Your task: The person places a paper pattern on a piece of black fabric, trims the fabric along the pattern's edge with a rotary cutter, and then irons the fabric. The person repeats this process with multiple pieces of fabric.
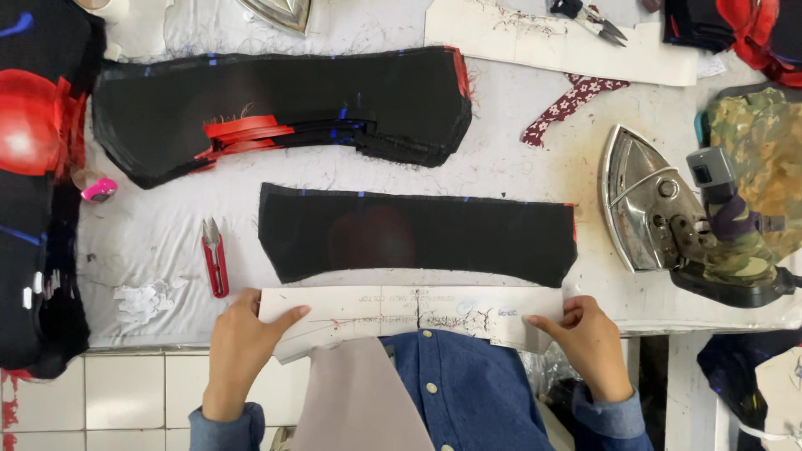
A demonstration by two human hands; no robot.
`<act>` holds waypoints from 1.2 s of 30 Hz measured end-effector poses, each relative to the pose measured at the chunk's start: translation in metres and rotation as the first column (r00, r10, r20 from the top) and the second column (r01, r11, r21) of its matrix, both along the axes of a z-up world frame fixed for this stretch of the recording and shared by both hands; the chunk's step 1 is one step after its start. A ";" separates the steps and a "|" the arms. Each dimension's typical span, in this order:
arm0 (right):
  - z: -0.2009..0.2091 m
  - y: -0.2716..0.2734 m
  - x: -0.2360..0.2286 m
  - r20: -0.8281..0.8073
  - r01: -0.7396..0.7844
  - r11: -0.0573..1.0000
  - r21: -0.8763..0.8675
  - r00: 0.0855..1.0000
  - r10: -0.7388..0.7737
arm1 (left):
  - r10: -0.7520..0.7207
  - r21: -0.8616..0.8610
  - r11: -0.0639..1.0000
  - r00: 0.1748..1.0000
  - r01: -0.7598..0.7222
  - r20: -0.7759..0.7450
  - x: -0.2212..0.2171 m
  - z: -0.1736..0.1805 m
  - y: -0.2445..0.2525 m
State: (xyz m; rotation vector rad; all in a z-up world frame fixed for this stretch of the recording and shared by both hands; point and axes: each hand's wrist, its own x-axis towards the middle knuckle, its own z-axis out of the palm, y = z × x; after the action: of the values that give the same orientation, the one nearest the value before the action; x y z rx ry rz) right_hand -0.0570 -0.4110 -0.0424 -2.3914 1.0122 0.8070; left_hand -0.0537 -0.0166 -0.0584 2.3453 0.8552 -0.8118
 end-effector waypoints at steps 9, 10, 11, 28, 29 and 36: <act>0.018 0.001 0.029 0.531 0.082 0.910 0.408 0.789 -0.309 | 0.265 -0.193 0.959 0.893 -0.206 0.364 0.048 0.030 -0.012; -0.008 -0.005 0.029 0.528 0.083 0.909 0.408 0.791 -0.310 | 0.265 -0.191 0.960 0.894 -0.207 0.362 0.048 -0.002 -0.013; -0.035 -0.011 0.031 0.660 -0.026 0.951 0.308 0.726 -0.194 | 0.156 -0.087 0.988 0.799 -0.130 0.580 0.051 -0.035 -0.014; -0.092 -0.012 0.040 0.763 -0.032 0.997 -0.070 0.642 0.074 | -0.232 0.261 0.963 0.688 0.064 0.688 0.049 -0.109 0.008; -0.091 -0.012 0.039 0.770 -0.041 0.996 -0.077 0.633 0.086 | -0.252 0.282 0.957 0.693 0.074 0.676 0.051 -0.109 0.009; -0.087 -0.013 0.039 0.700 -0.081 0.995 -0.050 0.709 0.093 | -0.207 0.224 0.968 0.857 0.111 0.472 0.060 -0.094 0.009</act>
State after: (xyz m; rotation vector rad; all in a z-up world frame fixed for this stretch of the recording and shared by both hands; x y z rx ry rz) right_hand -0.0182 -0.4244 -0.1295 -2.4372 0.5771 -0.1330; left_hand 0.0058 -0.0073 -0.1528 2.6430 0.5365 -0.1618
